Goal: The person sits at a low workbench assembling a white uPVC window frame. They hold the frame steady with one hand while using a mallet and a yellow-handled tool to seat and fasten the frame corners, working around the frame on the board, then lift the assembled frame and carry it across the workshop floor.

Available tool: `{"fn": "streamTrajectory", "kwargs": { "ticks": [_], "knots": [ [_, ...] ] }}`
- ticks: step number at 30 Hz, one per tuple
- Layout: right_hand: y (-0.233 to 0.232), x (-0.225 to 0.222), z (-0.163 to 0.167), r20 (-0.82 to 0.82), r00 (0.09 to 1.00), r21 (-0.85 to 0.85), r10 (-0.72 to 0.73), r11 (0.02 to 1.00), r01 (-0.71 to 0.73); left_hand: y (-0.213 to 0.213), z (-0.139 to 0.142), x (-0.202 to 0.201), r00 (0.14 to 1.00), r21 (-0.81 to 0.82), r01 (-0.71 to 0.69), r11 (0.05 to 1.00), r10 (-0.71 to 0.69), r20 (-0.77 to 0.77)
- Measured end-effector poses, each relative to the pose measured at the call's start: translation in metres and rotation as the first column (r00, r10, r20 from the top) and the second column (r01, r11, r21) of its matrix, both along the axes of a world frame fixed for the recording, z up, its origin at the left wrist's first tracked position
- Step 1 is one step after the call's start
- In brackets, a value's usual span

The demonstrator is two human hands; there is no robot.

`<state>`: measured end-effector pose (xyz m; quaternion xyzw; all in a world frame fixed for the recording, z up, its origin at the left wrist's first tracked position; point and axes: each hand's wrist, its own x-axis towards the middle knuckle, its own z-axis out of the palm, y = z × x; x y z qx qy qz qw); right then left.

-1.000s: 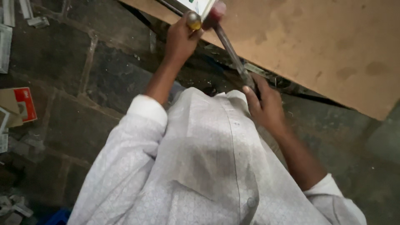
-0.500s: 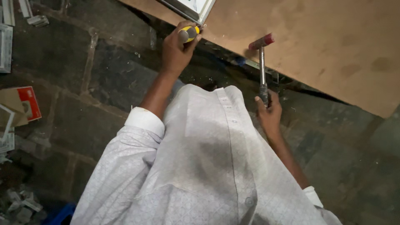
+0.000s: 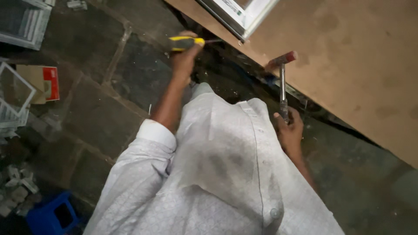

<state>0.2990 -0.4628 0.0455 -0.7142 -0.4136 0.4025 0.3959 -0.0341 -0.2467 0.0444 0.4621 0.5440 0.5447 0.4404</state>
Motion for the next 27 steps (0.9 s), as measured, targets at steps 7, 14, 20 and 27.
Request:
{"fn": "streamTrajectory", "kwargs": {
  "ticks": [7, 14, 20, 27],
  "knots": [
    [0.061, -0.042, 0.049, -0.031, 0.999, -0.009, -0.023, 1.0, 0.022, 0.088, 0.014, -0.134, 0.957, 0.122, -0.161, 0.979, 0.125, 0.261],
    [0.138, -0.131, 0.067, 0.13, 0.99, 0.092, -0.062, 0.995, 0.05, 0.222, -0.013, -0.203, 0.988, 0.101, 0.078, 0.992, -0.063, -0.14],
    [0.181, -0.239, 0.079, -0.03, 0.948, -0.035, -0.316, 0.949, 0.315, 0.272, -0.026, -0.207, 0.919, 0.23, 0.377, 0.897, -0.393, 0.027],
    [0.178, -0.28, 0.081, -0.111, 0.88, -0.058, -0.463, 0.887, 0.459, 0.271, -0.006, -0.217, 0.869, 0.249, 0.481, 0.84, -0.419, -0.265]
  ]
}}
